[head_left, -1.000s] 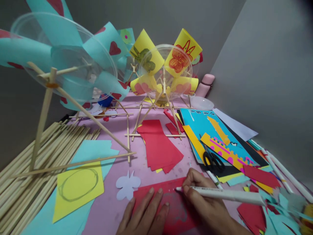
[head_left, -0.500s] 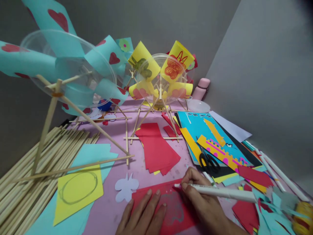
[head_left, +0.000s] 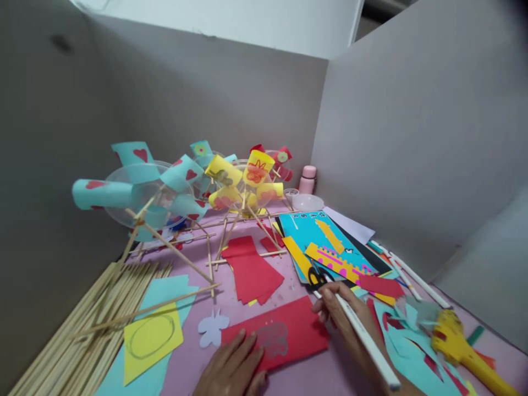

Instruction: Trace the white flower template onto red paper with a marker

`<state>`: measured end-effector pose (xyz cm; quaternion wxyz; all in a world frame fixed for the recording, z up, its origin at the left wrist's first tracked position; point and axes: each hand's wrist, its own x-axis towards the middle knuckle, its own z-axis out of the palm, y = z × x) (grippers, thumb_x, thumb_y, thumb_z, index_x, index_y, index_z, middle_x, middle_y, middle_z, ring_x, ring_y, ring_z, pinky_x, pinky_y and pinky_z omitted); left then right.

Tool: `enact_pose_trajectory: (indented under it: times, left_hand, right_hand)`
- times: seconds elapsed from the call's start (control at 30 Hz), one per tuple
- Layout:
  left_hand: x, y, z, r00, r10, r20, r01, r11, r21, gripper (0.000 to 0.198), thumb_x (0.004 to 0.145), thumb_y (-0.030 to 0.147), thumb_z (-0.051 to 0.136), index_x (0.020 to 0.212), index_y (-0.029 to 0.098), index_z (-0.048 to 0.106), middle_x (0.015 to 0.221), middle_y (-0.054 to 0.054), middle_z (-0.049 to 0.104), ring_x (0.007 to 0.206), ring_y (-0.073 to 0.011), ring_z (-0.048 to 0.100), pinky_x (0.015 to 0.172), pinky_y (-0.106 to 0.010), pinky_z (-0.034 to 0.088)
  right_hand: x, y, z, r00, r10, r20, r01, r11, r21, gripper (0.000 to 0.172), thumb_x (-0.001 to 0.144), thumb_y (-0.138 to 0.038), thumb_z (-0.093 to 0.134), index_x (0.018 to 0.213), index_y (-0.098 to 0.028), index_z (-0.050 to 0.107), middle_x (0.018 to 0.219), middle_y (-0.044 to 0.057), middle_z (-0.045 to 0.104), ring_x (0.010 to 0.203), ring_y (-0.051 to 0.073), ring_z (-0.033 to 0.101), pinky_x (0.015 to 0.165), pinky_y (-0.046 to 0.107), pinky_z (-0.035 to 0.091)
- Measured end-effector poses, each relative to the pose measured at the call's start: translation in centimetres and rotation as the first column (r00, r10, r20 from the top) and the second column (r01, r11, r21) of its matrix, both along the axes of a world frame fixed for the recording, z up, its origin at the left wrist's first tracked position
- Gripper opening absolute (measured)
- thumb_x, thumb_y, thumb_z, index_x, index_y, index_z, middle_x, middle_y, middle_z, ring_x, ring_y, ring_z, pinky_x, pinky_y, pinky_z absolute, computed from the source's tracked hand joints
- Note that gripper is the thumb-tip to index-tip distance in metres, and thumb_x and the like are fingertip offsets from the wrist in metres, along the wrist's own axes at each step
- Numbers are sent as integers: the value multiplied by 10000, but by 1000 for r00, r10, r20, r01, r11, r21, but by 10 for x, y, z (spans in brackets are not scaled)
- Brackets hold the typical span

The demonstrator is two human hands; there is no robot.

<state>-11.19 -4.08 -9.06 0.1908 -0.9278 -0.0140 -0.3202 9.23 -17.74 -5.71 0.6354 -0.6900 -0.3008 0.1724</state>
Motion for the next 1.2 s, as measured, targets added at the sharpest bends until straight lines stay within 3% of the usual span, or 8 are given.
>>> enact_pose_trajectory:
  times: [0.1, 0.3, 0.43, 0.53, 0.6, 0.73, 0.9, 1.2]
  left_hand:
    - [1, -3, 6, 999, -6, 39, 8, 998, -64, 310, 950, 373, 415, 957, 232, 691, 948, 27, 738, 828, -131, 708, 691, -183, 569]
    - [-4, 1, 13, 990, 10, 144, -1, 998, -63, 299, 961, 259, 371, 1058, 202, 649, 982, -10, 733, 875, -126, 698, 768, -206, 555]
    - [-6, 5, 13, 974, -60, 218, 59, 998, 10, 277, 958, 188, 380, 1076, 178, 630, 1015, -18, 725, 957, -120, 672, 929, -246, 477]
    - [-4, 1, 11, 968, -93, 235, 87, 996, 38, 326, 977, 149, 330, 1088, 210, 630, 1029, 3, 722, 1025, -101, 639, 1060, -284, 341]
    - [-3, -4, 9, 971, -91, 221, 86, 996, 35, 360, 990, 144, 292, 1103, 218, 626, 1039, -1, 719, 1058, -101, 622, 1101, -309, 271]
    - [-4, -12, 6, 979, -68, 194, 66, 998, 15, 380, 1000, 167, 265, 1103, 234, 625, 1015, -7, 726, 1060, -107, 621, 1114, -325, 235]
    - [-8, -9, 6, 982, -64, 180, 65, 998, -1, 355, 981, 156, 306, 1098, 265, 623, 994, 2, 731, 1026, -112, 640, 1118, -347, 222]
    - [-6, -4, 6, 982, -55, 182, 63, 997, -38, 375, 998, 198, 268, 1005, 262, 637, 928, 27, 739, 904, -80, 673, 1124, -295, 162]
  right_hand:
    - [-2, -12, -5, 994, -61, 86, 65, 997, -38, 413, 856, -592, 495, 759, -200, 582, 629, 20, 652, 529, 156, 589, 483, 235, 416]
    - [-3, -15, -6, 965, -1, 262, 28, 995, -98, 362, 862, -553, 508, 747, -210, 517, 580, -24, 571, 491, 135, 510, 471, 238, 360]
    - [-10, -12, -3, 996, 86, 31, -86, 996, 7, 397, 848, -613, 483, 776, -223, 458, 493, -79, 481, 423, 112, 443, 419, 208, 302]
    - [-11, -12, 0, 962, 155, -223, -121, 980, 157, 411, 813, -628, 530, 802, -232, 423, 532, -77, 530, 419, 120, 515, 406, 200, 332]
    - [-9, -13, 1, 942, 184, -282, -117, 964, 238, 393, 775, -565, 624, 800, -232, 417, 568, -80, 538, 459, 127, 569, 421, 197, 355]
    - [-4, -16, 0, 941, 213, -262, -129, 944, 304, 350, 724, -401, 711, 813, -232, 418, 575, -91, 537, 474, 114, 563, 443, 191, 365]
    - [-3, -15, -3, 944, 204, -260, -114, 940, 322, 345, 690, -360, 719, 791, -231, 415, 554, -96, 532, 433, 96, 522, 431, 183, 315]
    - [1, -14, -16, 965, 194, -178, -140, 951, 275, 276, 707, -334, 698, 778, -225, 454, 580, -84, 508, 473, 96, 479, 476, 205, 377]
